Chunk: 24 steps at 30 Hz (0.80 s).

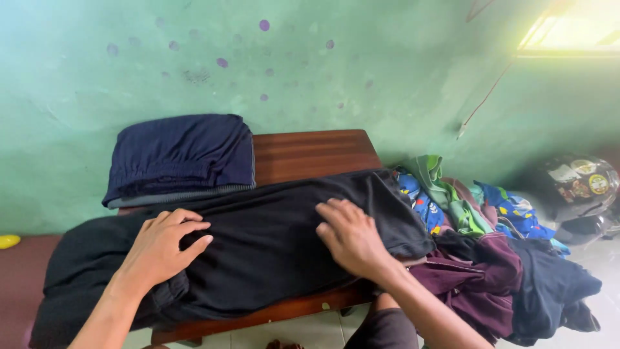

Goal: Fold various pieces of clothing, including a black shirt, on a low wooden table.

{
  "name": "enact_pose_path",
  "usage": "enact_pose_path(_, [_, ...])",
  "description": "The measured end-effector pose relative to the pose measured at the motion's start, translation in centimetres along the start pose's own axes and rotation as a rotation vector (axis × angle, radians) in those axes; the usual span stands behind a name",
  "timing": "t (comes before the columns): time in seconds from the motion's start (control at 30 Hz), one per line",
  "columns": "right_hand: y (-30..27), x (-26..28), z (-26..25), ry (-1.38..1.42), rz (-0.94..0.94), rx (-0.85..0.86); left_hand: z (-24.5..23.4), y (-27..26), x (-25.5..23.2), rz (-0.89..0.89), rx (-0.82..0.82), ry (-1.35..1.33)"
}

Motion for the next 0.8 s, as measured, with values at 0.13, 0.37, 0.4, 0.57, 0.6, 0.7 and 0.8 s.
enact_pose_path(0.13, [4.8,-8.7,-5.1,-0.145,0.250,-0.400,0.1,1.6,-0.7,-0.111,-0.001,0.134])
enact_pose_path(0.37, [8.8,-15.4,-6.0,-0.369,0.435,-0.385,-0.6,1.8,-1.8,-0.013,-0.287,0.067])
enact_pose_path(0.4, [8.9,-16.0,-5.7,-0.345,0.403,-0.456,-0.7,1.8,-1.7,-0.027,-0.250,0.075])
enact_pose_path(0.57, [8.7,-18.6,-5.1,-0.321,0.495,-0.411,0.1,2.4,-1.7,-0.036,-0.173,0.178])
enact_pose_path(0.6, [8.5,-18.7,-4.9,-0.355,0.522,-0.375,0.6,2.5,-1.5,-0.035,-0.166,0.209])
enact_pose_path(0.7, [7.8,-13.9,-5.4,-0.473,0.292,-0.462,1.6,2.5,-1.7,-0.025,-0.132,0.342])
enact_pose_path(0.8, [7.6,-5.1,-3.0,-0.329,0.046,-0.326,1.8,2.6,-1.7,-0.050,-0.077,0.374])
Point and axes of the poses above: each hand's wrist, its own y-axis towards the middle knuckle, its own z-axis out of the palm, x = y × z, the point moved 5 cm from there along y, towards the middle knuckle, and after that the axes turned 8 degrees about y, right-handed, at the moved point
